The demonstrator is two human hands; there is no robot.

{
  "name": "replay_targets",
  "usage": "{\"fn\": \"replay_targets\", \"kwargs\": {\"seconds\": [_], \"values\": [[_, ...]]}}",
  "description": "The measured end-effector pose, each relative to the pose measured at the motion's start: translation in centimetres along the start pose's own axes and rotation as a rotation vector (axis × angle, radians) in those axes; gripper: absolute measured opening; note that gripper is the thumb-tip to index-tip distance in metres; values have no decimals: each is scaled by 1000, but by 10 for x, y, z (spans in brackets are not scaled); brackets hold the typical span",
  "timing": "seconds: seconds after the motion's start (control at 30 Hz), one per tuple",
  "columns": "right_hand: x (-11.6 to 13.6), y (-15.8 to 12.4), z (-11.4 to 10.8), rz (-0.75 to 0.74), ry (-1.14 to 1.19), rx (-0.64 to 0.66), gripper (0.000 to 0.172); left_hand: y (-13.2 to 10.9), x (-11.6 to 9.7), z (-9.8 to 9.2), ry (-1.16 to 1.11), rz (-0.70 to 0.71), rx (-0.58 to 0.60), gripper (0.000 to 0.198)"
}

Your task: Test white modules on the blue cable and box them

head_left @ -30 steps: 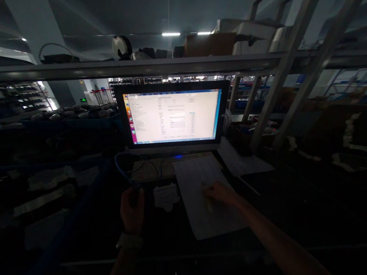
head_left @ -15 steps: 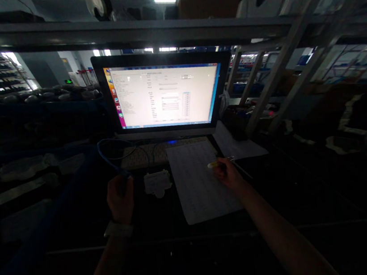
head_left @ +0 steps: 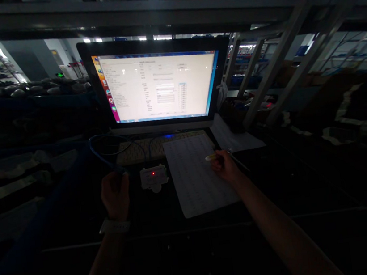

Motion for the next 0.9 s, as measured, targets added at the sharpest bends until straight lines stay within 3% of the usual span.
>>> {"fn": "replay_targets", "kwargs": {"seconds": [0.53,0.73,0.9], "values": [[0,-1,2,-6,-4,-5,29,0,1,-1,9,20,-10,41],[3,-5,9,-42,0,-21,21,2,4,-1,6,-8,-30,43],[7,-10,14,-82,33,4,24,-1,2,-2,-53,35,11,42]]}}
Point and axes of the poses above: each hand's wrist, its own y-axis towards the middle knuckle, its own z-axis out of the palm, x = y × z, the point moved 1 cm from there along y, towards the middle knuckle, and after that the axes turned 5 degrees about -z, right-handed, at the moved point
